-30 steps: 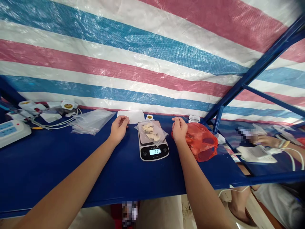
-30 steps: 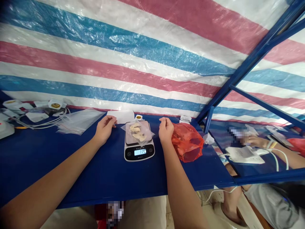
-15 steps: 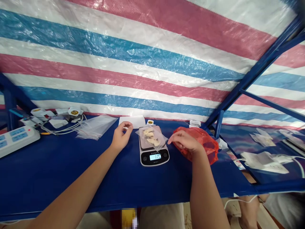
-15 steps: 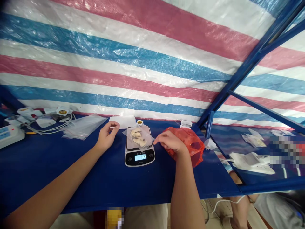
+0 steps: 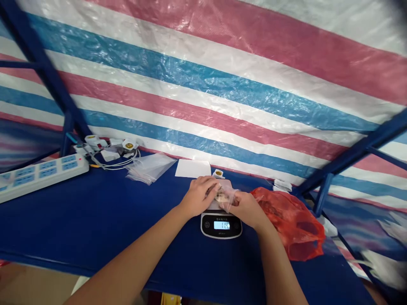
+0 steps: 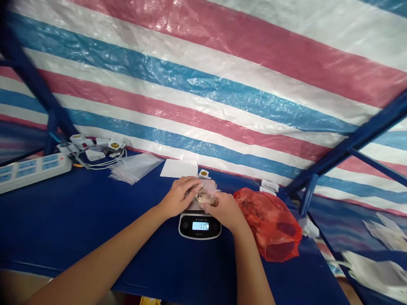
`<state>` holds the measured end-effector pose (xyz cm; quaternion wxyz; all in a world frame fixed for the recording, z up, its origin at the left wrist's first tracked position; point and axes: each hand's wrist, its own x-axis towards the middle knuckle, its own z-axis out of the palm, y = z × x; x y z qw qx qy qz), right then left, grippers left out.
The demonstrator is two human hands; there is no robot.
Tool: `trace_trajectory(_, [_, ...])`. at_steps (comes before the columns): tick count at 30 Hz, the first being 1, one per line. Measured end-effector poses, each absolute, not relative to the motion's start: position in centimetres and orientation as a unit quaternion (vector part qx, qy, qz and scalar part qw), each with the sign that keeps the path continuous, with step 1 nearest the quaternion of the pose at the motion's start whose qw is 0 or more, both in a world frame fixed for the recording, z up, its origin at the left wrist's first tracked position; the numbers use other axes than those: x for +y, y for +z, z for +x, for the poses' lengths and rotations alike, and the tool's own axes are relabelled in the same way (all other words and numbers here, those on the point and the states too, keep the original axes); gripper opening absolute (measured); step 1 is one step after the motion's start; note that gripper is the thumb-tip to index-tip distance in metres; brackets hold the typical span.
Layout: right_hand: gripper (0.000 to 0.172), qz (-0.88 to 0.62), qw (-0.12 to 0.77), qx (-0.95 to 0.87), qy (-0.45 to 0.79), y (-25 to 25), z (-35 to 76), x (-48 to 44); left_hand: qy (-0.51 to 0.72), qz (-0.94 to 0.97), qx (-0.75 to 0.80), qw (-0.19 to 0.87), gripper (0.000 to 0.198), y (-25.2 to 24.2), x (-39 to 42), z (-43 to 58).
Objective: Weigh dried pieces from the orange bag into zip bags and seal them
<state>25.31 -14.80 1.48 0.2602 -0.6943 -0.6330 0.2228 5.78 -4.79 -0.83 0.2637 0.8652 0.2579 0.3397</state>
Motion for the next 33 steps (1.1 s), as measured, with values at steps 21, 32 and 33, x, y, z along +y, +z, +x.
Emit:
trace_trajectory(21, [0.028, -0.692, 0.437, -0.499, 0.284, 3.8, 30.1, -18.0, 0.435, 0.792, 0.282, 0.324, 0.042, -2.4, -3.2, 5.3])
trace_trajectory(32, [0.037, -0.534, 0.719, -0.263, 0.358, 3.4, 30.6, -16.9, 0.55, 0.533, 0.431, 0.477, 0.037, -3.6, 0.6, 5.0])
trace_trajectory(33, [0.035, -0.536, 0.732, -0.255, 0.334, 3.2, 30.5, -16.5, 0.554, 0.516, 0.436, 0.486, 0.038, -3.5, 0.8, 5.1])
